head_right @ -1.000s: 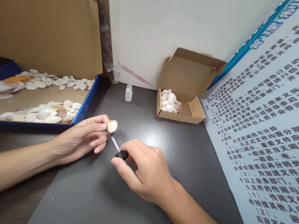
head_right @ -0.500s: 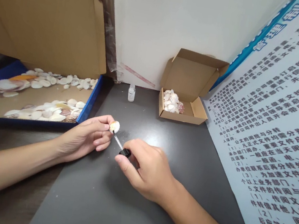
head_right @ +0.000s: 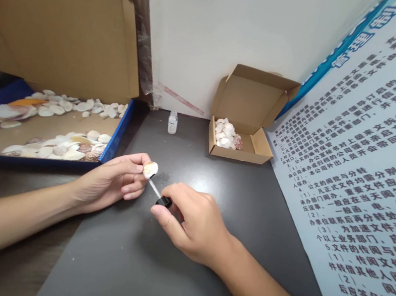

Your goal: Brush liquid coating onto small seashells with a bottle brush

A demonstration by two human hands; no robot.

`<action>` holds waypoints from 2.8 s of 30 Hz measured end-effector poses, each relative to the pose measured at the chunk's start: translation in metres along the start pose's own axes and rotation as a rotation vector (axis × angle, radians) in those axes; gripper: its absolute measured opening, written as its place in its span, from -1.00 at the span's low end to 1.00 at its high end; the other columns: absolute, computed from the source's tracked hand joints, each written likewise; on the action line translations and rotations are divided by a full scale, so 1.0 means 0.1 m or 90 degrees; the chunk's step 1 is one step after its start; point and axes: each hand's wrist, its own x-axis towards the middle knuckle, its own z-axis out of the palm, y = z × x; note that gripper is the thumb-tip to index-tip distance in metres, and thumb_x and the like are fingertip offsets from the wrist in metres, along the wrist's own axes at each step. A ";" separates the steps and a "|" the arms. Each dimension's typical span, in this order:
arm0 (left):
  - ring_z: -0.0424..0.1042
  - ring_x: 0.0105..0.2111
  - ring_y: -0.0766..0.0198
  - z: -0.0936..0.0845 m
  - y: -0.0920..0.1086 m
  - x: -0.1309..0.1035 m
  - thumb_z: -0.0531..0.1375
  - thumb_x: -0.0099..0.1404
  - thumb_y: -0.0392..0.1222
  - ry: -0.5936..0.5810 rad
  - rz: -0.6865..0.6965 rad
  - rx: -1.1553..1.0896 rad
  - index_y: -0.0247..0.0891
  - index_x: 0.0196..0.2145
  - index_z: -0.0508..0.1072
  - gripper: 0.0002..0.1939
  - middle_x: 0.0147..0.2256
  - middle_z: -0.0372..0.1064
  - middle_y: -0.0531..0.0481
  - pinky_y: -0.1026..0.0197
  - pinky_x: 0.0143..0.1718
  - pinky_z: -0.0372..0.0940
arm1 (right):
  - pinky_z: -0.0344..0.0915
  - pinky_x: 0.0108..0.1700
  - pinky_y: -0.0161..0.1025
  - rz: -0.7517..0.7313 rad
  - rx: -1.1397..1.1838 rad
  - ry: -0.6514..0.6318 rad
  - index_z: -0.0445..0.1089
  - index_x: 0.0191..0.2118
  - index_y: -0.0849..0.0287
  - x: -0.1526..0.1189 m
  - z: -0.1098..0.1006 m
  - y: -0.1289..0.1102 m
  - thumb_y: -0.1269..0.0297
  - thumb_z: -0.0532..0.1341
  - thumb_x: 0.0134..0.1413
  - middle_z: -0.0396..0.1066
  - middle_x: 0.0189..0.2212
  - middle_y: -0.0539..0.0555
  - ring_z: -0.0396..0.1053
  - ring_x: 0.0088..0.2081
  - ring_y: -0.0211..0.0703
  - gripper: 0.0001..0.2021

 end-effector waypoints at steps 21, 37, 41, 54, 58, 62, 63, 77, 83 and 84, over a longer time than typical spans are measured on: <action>0.11 -0.63 0.49 -0.01 -0.06 0.01 0.27 0.21 -0.20 -0.076 0.043 0.059 -0.28 -0.39 0.32 -0.82 -0.53 0.22 0.16 0.37 -0.58 0.12 | 0.12 -0.44 -0.36 0.027 -0.048 0.042 0.29 -0.25 0.16 0.01 0.00 0.01 0.20 0.07 0.34 0.26 -0.52 -0.08 0.21 -0.52 -0.32 -0.82; 0.12 -0.61 0.50 -0.03 -0.07 0.01 0.30 0.21 -0.18 -0.079 0.058 0.064 -0.27 -0.37 0.33 -0.80 -0.49 0.23 0.15 0.38 -0.58 0.13 | 0.11 -0.45 -0.37 -0.011 -0.063 0.048 0.27 -0.28 0.17 -0.01 0.01 -0.02 0.24 0.06 0.34 0.24 -0.53 -0.10 0.19 -0.55 -0.34 -0.83; 0.11 -0.61 0.50 -0.04 -0.08 0.01 0.29 0.22 -0.16 -0.081 0.055 0.072 -0.27 -0.38 0.32 -0.80 -0.52 0.19 0.16 0.38 -0.57 0.13 | 0.10 -0.46 -0.36 0.014 -0.081 0.071 0.27 -0.29 0.17 0.00 0.00 -0.02 0.24 0.06 0.33 0.23 -0.54 -0.09 0.19 -0.54 -0.33 -0.83; 0.10 -0.62 0.50 -0.03 -0.07 0.01 0.29 0.20 -0.16 -0.071 0.045 0.080 -0.26 -0.38 0.31 -0.80 -0.51 0.14 0.17 0.37 -0.58 0.10 | 0.11 -0.45 -0.36 -0.050 -0.055 0.047 0.26 -0.30 0.16 0.01 0.01 -0.03 0.25 0.06 0.33 0.25 -0.53 -0.09 0.19 -0.55 -0.34 -0.84; 0.10 -0.61 0.50 -0.04 -0.07 0.01 0.29 0.20 -0.14 -0.084 0.046 0.088 -0.26 -0.40 0.31 -0.78 -0.51 0.16 0.16 0.37 -0.57 0.10 | 0.11 -0.46 -0.35 -0.003 -0.085 0.061 0.27 -0.29 0.16 0.02 0.01 -0.02 0.25 0.06 0.33 0.26 -0.54 -0.08 0.19 -0.55 -0.32 -0.84; 0.08 -0.62 0.48 -0.04 -0.08 0.00 0.27 0.21 -0.15 -0.079 0.046 0.094 -0.26 -0.40 0.31 -0.80 -0.56 0.12 0.18 0.37 -0.57 0.09 | 0.12 -0.46 -0.35 -0.049 -0.046 0.039 0.26 -0.30 0.15 0.01 0.01 -0.03 0.23 0.06 0.32 0.28 -0.53 -0.08 0.20 -0.55 -0.32 -0.84; 0.08 -0.62 0.48 -0.04 -0.08 0.00 0.27 0.21 -0.16 -0.077 0.046 0.093 -0.25 -0.40 0.31 -0.80 -0.55 0.13 0.18 0.37 -0.57 0.09 | 0.12 -0.46 -0.35 -0.047 -0.046 0.038 0.26 -0.30 0.15 0.01 0.01 -0.03 0.23 0.06 0.32 0.28 -0.53 -0.08 0.20 -0.55 -0.32 -0.84; 0.10 -0.63 0.51 0.00 -0.06 -0.01 0.28 0.18 -0.18 -0.065 0.049 0.099 -0.26 -0.40 0.30 -0.80 -0.47 0.19 0.16 0.35 -0.59 0.15 | 0.10 -0.46 -0.35 0.011 -0.086 0.045 0.27 -0.30 0.16 0.01 0.01 -0.03 0.23 0.07 0.33 0.25 -0.54 -0.08 0.18 -0.55 -0.32 -0.83; 0.09 -0.63 0.48 -0.01 -0.07 -0.01 0.27 0.20 -0.18 -0.064 0.052 0.105 -0.25 -0.38 0.31 -0.83 -0.55 0.13 0.19 0.35 -0.59 0.13 | 0.11 -0.46 -0.35 -0.041 -0.045 0.030 0.27 -0.28 0.15 0.01 0.00 -0.02 0.23 0.06 0.33 0.28 -0.52 -0.07 0.19 -0.55 -0.32 -0.84; 0.09 -0.63 0.48 -0.01 -0.08 -0.01 0.27 0.20 -0.19 -0.061 0.050 0.103 -0.25 -0.37 0.31 -0.83 -0.55 0.14 0.19 0.35 -0.59 0.13 | 0.11 -0.46 -0.35 -0.038 -0.046 0.030 0.27 -0.28 0.15 0.01 0.00 -0.03 0.23 0.06 0.34 0.28 -0.52 -0.07 0.19 -0.55 -0.32 -0.84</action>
